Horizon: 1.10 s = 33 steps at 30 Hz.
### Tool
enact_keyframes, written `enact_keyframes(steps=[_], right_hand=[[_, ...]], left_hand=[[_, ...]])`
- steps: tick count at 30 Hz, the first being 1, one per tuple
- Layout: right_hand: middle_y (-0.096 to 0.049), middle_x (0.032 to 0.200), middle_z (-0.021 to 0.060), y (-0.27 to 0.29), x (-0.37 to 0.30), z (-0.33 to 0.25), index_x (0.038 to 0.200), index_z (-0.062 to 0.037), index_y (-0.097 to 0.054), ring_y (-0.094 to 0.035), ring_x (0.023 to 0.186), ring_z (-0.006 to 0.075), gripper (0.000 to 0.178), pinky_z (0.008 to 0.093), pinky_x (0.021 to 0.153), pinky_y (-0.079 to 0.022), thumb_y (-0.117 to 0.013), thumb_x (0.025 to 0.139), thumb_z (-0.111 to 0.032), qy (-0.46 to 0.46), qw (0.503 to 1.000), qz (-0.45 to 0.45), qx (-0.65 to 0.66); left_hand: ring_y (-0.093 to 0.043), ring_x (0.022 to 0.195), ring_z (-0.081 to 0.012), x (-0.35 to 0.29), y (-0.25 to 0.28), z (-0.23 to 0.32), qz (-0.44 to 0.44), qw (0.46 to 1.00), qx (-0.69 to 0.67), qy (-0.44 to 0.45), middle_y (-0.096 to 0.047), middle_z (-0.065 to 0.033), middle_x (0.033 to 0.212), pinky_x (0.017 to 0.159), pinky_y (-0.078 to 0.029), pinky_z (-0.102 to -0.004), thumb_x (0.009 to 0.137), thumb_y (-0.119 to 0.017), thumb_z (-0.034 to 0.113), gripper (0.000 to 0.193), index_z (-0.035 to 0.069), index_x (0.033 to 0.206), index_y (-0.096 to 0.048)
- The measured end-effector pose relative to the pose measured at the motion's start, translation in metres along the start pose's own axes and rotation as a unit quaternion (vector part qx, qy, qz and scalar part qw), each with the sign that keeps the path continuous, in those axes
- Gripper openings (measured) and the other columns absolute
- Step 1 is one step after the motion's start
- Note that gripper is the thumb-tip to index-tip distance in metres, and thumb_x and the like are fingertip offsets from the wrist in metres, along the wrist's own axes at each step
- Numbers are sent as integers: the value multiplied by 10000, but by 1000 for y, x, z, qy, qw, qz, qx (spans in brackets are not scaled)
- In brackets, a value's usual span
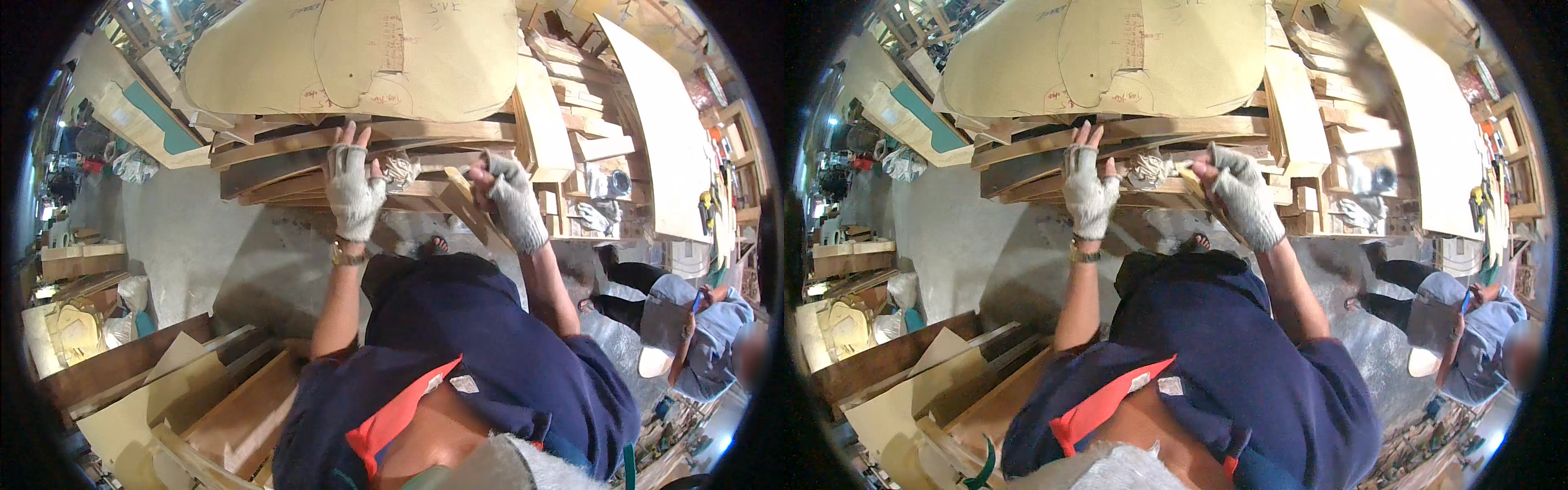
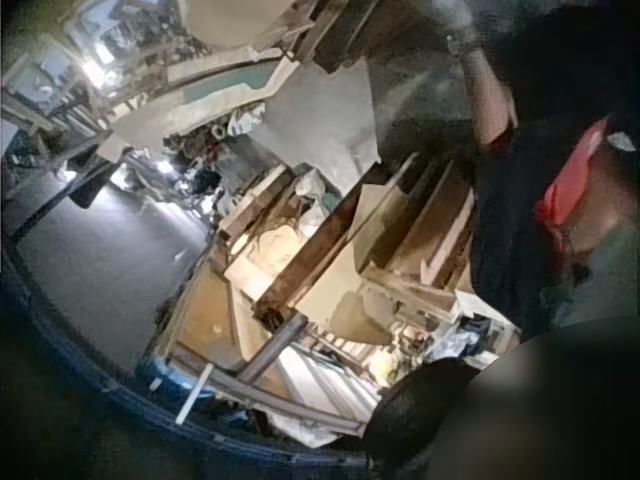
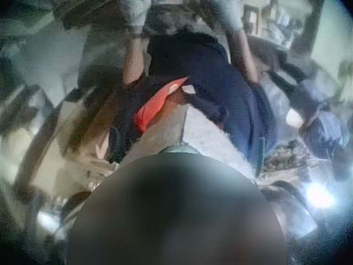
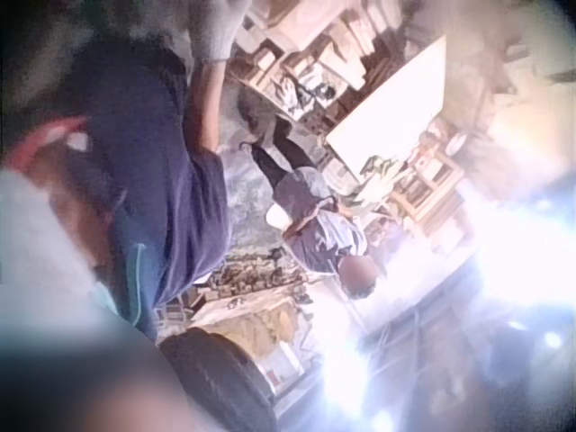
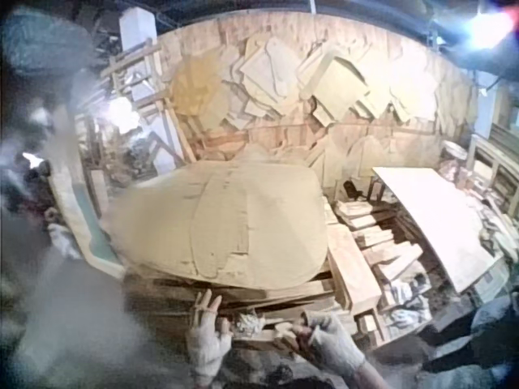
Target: The person handles various wooden pieces, aligns them, and uses a hammer to tap small wooden blocks together on a workbench. They also move around the workshop, pick up wood pieces, and place them on the bench.
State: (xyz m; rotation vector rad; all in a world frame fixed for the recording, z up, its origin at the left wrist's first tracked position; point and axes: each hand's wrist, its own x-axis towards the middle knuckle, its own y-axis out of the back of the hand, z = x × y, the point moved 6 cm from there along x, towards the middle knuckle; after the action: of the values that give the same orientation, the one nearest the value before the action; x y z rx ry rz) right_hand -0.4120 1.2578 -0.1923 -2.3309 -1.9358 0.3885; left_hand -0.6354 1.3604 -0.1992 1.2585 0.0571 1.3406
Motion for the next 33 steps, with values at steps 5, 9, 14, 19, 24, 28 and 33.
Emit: enact_keyframes(steps=[5, 9, 14, 19, 24, 28, 33], right_hand=[[-620, 747, -22, -18, -33, -16, 877, -24, -744, -549, 718, 65, 175, 267, 633, -449, -781, 896, -194, 36, 995, 28, -91], [-636, 750, 6, -37, -37, -22, 863, -3, -728, -570, 721, 88, 174, 274, 643, -456, -776, 871, -169, 57, 992, 36, -103], [-656, 743, -6, -62, -18, -10, 894, -6, -747, -573, 722, 75, 174, 262, 645, -456, -780, 876, -177, 2, 991, 124, -57], [-670, 737, -14, -85, 2, -5, 897, -13, -766, -565, 701, 64, 161, 249, 630, -450, -783, 876, -172, 49, 984, 170, -20], [-628, 722, -39, -101, 12, 2, 890, -3, -755, -525, 683, 48, 163, 239, 619, -419, -759, 901, -165, 54, 979, 195, -15], [-574, 727, -53, -109, 17, 1, 929, 2, -739, -497, 697, 51, 165, 241, 633, -407, -735, 922, -163, 56, 977, 200, -48], [-587, 714, -32, -111, 23, -7, 893, 18, -740, -495, 697, 53, 145, 247, 620, -407, -769, 870, -122, 99, 965, 222, -99]], left_hand=[[-341, 1480, -364, 48, -20, -59, -101, 976, 163, -99, -430, -126, 1569, 1176, -308, -532, 833, -741, 329, 655, 168, 1437, -546], [-343, 1478, -358, 91, -31, -88, -104, 973, 159, -134, -417, -134, 1574, 1186, -291, -542, 833, -730, 484, 761, 144, 1476, -504], [-322, 1480, -399, 124, -57, -90, -132, 954, 217, -158, -390, -140, 1589, 1177, -306, -546, 837, -724, 451, 776, 137, 1502, -476], [-322, 1475, -405, 128, -62, -94, -165, 954, 192, -163, -387, -151, 1590, 1192, -258, -587, 818, -720, 415, 759, 161, 1495, -488], [-283, 1496, -397, 131, -60, -95, -168, 944, 219, -181, -370, -146, 1598, 1203, -204, -628, 809, -717, 480, 776, 170, 1486, -499], [-306, 1481, -405, 136, -53, -89, -161, 951, 195, -180, -388, -155, 1580, 1199, -223, -621, 791, -736, 525, 822, 148, 1482, -501], [-323, 1461, -436, 139, -18, -97, -65, 988, 86, -106, -380, -237, 1553, 1189, -249, -620, 717, -765, 669, 1033, 102, 1517, -442]])
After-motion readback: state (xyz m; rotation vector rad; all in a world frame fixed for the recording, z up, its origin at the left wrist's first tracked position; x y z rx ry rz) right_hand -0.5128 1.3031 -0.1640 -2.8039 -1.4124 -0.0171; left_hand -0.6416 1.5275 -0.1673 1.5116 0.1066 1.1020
